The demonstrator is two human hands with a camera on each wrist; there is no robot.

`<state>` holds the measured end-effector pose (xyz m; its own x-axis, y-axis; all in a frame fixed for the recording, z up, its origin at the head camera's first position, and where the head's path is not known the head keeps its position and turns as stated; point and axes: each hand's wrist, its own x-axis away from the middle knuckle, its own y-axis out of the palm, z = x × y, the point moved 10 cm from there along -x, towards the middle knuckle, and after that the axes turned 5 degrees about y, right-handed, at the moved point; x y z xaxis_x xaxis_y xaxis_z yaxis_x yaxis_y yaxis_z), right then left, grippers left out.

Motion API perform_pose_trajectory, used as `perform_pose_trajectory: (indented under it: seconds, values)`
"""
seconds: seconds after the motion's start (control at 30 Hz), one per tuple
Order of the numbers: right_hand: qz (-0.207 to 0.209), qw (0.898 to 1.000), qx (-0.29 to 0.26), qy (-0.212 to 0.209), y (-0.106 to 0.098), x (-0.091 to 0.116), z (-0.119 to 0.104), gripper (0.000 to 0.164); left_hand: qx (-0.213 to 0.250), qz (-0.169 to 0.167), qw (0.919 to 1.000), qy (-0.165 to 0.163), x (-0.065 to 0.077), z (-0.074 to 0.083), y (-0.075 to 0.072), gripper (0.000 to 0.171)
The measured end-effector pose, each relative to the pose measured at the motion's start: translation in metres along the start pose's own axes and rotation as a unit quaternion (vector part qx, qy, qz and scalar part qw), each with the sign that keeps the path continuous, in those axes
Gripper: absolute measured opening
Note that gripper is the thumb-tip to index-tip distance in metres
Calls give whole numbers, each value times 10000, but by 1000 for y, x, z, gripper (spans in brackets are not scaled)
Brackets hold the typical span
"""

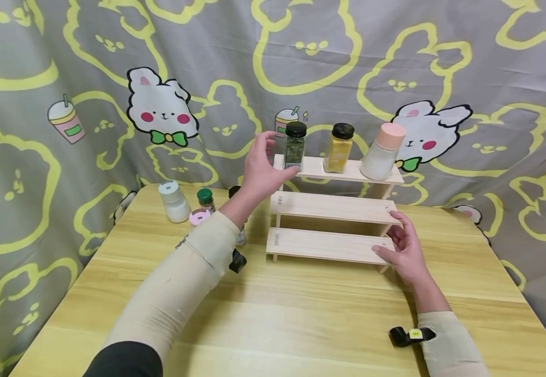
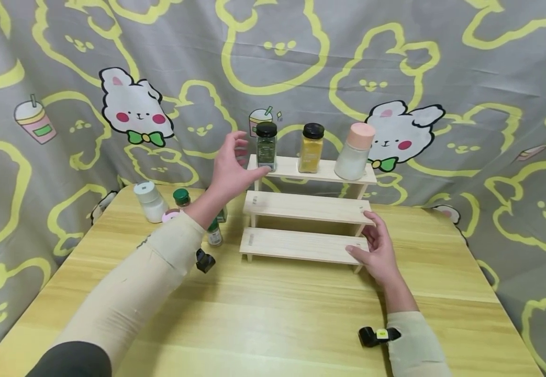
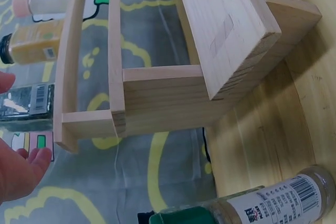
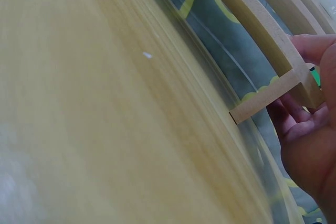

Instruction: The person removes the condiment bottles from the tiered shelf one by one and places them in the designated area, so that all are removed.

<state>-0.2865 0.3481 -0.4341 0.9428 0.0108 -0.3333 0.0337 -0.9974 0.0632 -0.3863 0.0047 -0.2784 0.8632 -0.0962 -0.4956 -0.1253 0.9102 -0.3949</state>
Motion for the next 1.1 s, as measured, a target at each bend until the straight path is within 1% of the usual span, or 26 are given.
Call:
perform_pose_trajectory:
  seconds: [0.27,0.4,0.63,0.77,0.97,1.1]
  values:
    - [26,10000,41,43,0,0,2,97,25,67,10000,-50,-6,-3,8,85]
    - [11,10000,39,33,1,-1,2,97,90,74,9999,-17,-8,-3,13,84]
    - [19,10000,53,23,1,-1,2,97,30,49,10000,-77,-12,-7,22,84]
    - [7,10000,34,-14,1,-1,2,97,25,105,9999,-107,-13,-6,23,82]
    - [25,10000,42,42,-1,-2,3,97,-81,214,9997,-2,-15,-3,24,78]
    - [40,9999,53,90,-2,-1,4,97,-160,204,9997,-15,-16,-3,25,78]
